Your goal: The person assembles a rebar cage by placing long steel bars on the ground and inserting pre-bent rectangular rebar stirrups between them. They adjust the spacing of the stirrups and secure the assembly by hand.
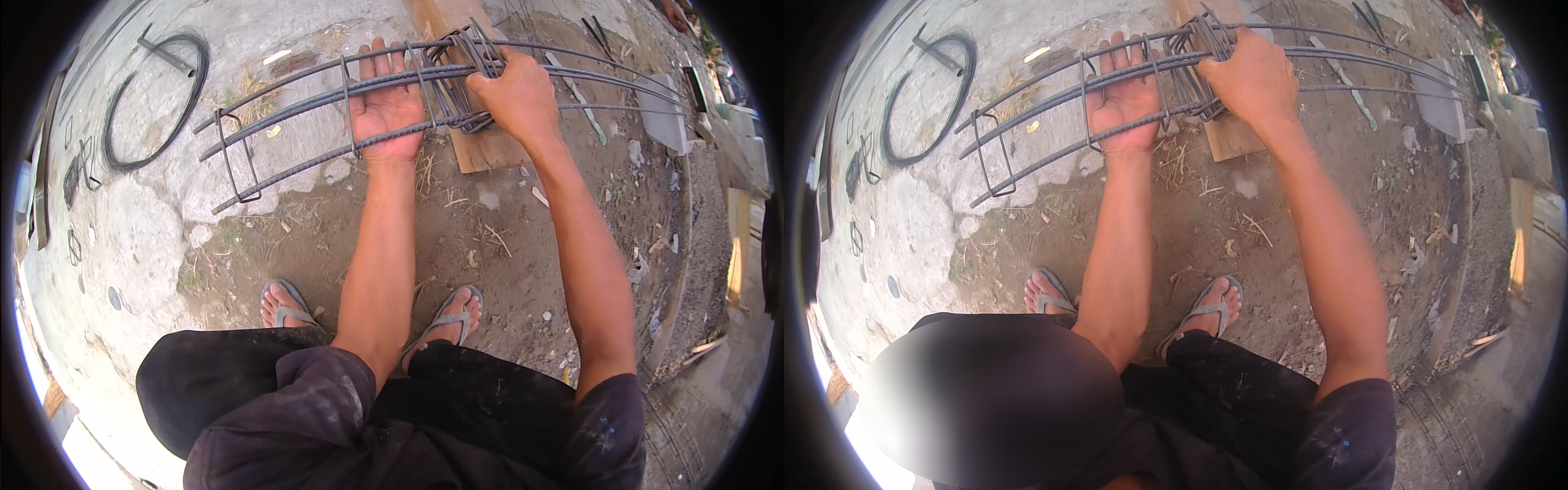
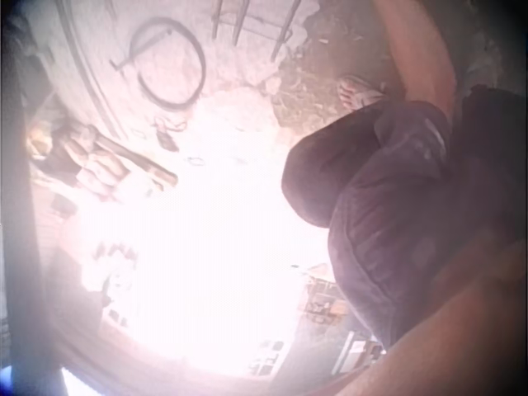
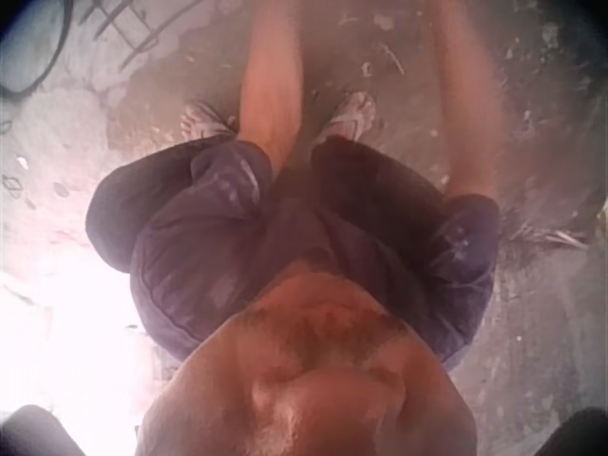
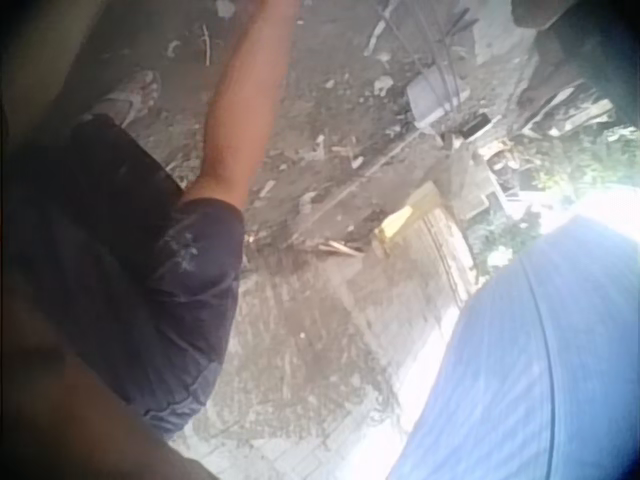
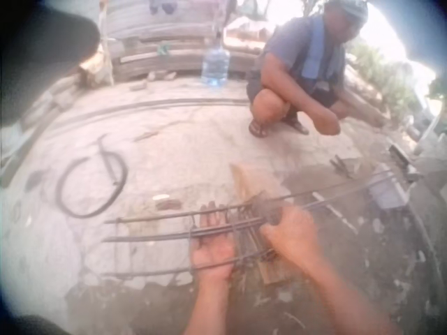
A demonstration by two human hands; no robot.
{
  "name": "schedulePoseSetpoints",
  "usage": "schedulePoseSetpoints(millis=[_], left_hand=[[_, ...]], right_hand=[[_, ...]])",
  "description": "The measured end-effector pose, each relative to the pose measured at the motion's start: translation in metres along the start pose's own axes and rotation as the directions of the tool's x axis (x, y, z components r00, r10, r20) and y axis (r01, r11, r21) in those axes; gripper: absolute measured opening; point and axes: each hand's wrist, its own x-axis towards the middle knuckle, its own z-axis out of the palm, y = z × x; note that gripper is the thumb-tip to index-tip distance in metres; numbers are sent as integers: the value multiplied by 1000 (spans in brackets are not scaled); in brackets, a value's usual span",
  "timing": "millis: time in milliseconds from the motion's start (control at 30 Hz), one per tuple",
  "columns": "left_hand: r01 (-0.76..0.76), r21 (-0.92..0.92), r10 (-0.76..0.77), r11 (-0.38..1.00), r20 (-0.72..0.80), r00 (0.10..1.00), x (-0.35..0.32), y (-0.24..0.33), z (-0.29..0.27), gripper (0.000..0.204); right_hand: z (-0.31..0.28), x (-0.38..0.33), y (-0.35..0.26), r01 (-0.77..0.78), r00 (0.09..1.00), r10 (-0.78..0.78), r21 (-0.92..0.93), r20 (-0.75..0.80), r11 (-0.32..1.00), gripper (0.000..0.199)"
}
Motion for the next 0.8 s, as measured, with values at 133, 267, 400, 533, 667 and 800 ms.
schedulePoseSetpoints(millis=[133, 267, 400, 533, 667, 800], left_hand=[[-4, 27, 2, 1000, 67, 998, 4, -3, 20, 58], [-12, 64, 4, 998, 123, 992, 12, -4, 39, 58], [-16, 109, 0, 994, 144, 990, 20, -4, 33, 58], [-14, 104, 3, 994, 104, 995, 14, -4, 12, 58], [-7, 58, 4, 998, 45, 999, 10, 1, -13, 60], [56, -108, -49, 993, 73, 996, 11, 0, -17, 59]], right_hand=[[-30, 11, 11, -18, 1000, 18, 18, 16, 1000, 48], [-47, 29, 48, -42, 996, 31, -131, -86, 991, 49], [-49, 47, 102, -83, 988, 49, -245, -143, 966, 51], [-28, 47, 139, -109, 978, 53, -277, -200, 955, 48], [-33, 34, 126, -93, 919, -20, -268, -393, 959, 52], [-43, 1, 79, -29, 972, 61, 141, -226, 990, 50]])
